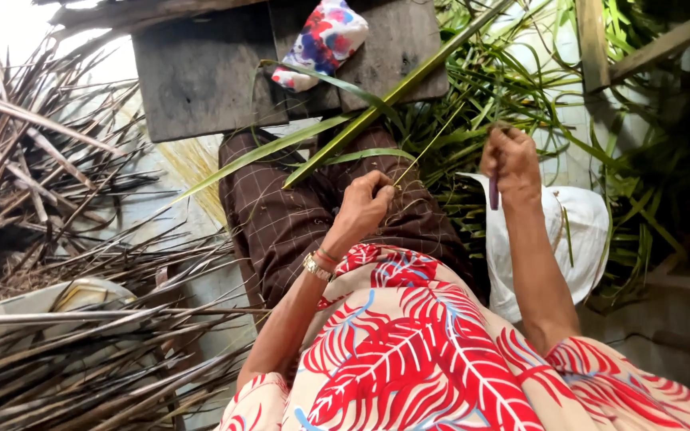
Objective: Stripping thin fibers from palm leaves using a small knife
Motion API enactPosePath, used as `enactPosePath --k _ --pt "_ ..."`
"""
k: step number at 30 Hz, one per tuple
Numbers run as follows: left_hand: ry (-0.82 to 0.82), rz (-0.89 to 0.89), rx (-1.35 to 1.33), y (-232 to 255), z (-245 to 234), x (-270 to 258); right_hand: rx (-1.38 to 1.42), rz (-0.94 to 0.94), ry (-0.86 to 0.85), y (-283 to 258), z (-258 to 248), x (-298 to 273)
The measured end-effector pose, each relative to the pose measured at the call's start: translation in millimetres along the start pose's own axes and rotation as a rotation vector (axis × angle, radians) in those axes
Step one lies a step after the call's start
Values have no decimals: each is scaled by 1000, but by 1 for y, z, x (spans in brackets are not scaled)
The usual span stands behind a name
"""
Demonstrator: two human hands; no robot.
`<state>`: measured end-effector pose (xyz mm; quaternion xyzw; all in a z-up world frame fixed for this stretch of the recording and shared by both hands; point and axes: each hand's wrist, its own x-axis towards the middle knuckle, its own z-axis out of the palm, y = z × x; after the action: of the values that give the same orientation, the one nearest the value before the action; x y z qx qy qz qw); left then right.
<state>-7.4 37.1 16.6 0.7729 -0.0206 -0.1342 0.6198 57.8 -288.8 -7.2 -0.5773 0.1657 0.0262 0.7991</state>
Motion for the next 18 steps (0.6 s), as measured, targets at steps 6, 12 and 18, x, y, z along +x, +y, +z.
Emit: enactPosePath --k 6,12,18 --pt "-71 65 -174 14 7 9 -65 86 -215 -1 107 -73" --pt "-82 29 -121 16 -6 -1 -71 60 -254 7 96 -61" --pt "12 141 -152 42 -8 -11 -72 61 -256 9 120 -91"
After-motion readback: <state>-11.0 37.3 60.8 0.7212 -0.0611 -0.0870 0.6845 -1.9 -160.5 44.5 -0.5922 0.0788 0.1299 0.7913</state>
